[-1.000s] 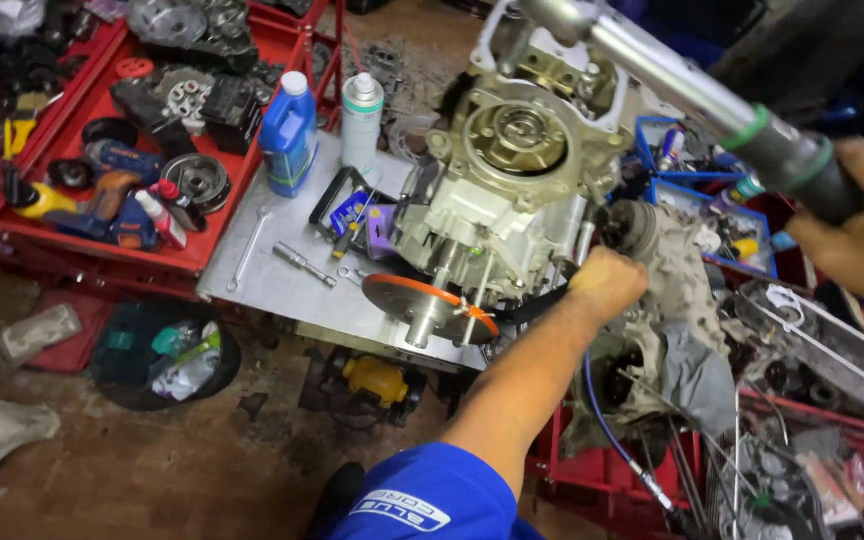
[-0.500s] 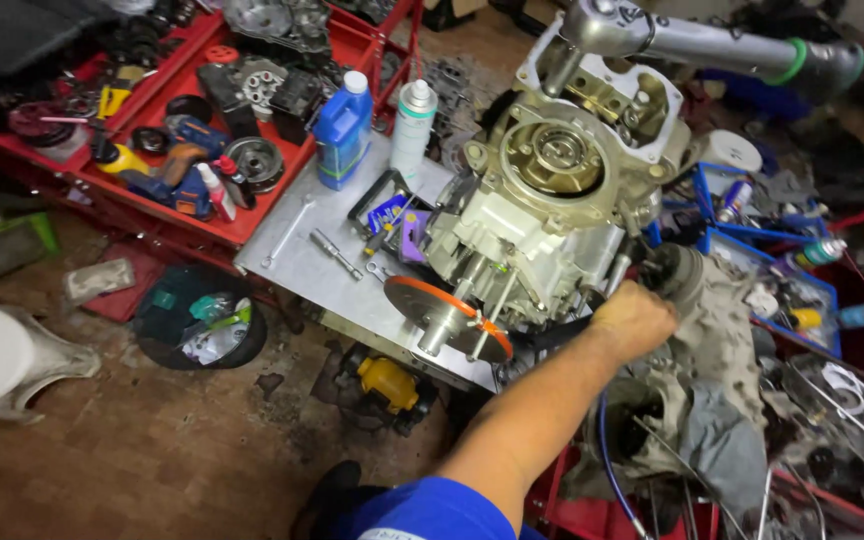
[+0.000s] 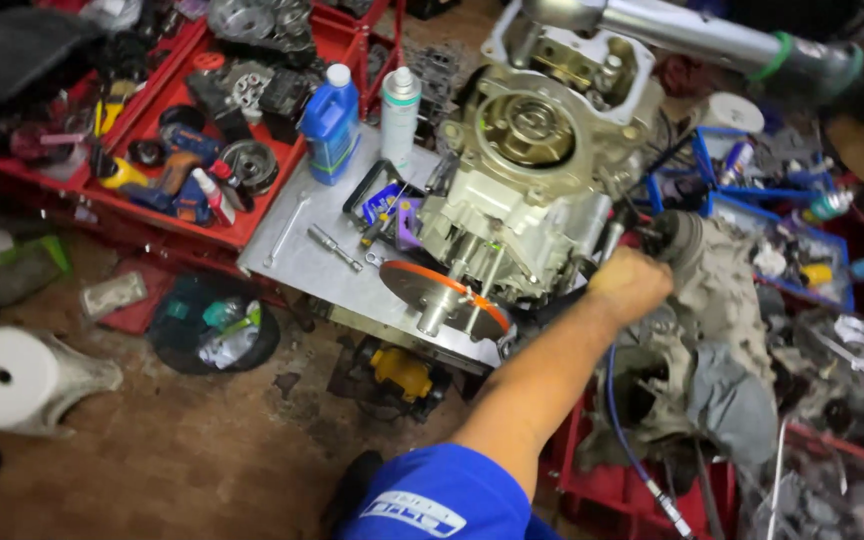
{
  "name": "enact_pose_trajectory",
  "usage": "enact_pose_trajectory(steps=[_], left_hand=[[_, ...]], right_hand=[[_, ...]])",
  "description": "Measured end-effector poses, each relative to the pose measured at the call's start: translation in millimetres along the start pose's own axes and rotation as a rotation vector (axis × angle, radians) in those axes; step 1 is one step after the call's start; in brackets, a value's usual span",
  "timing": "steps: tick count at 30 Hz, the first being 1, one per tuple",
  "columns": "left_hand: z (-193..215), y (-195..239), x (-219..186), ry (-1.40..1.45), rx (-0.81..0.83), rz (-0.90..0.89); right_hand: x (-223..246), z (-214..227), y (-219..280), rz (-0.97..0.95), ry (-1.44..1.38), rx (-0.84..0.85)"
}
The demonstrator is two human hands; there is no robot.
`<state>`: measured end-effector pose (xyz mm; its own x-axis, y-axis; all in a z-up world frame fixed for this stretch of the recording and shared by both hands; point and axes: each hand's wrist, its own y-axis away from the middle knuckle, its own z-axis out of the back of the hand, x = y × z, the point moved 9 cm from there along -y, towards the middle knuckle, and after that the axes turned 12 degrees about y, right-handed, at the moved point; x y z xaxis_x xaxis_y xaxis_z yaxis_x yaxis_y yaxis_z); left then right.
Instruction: Tighten bolts on a motorcycle engine using a torque wrench
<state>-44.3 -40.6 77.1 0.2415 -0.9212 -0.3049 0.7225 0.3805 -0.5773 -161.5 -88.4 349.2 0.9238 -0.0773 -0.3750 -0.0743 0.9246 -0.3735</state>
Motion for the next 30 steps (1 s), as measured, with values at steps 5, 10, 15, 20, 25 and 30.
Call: enact_pose_trajectory(steps=[5,10,15,20,25,30], left_hand=[[-0.6,-0.9,4.6,-0.018,-0.029,-0.053],[11.3,-2.5,1.3,-0.077,-0.025,-0.042],[4.5,-2.8,13.1,0.161,0.059,0.106],[-1.6,24.2,59.5,0.821,-0.008,0.799],[-11.4,-0.9,3.8,-0.049,0.252,0.068],[-5.7,3.0,5.1,-0.044,0.089,0.113]], right_hand=[[76.0,79.0,46.7,-0.031,0.394,-0.018],[241.8,222.5,111.4,-0.031,1.048,0.192],[341.2,282.7,111.0,0.02,1.047,0.154],[332.5,283.6,93.5,0.014,0.928,0.109],[187.4,193.2,93.0,-0.123,0.838,0.359],[62.7,72.4,19.9,-0.014,0.641,0.002]])
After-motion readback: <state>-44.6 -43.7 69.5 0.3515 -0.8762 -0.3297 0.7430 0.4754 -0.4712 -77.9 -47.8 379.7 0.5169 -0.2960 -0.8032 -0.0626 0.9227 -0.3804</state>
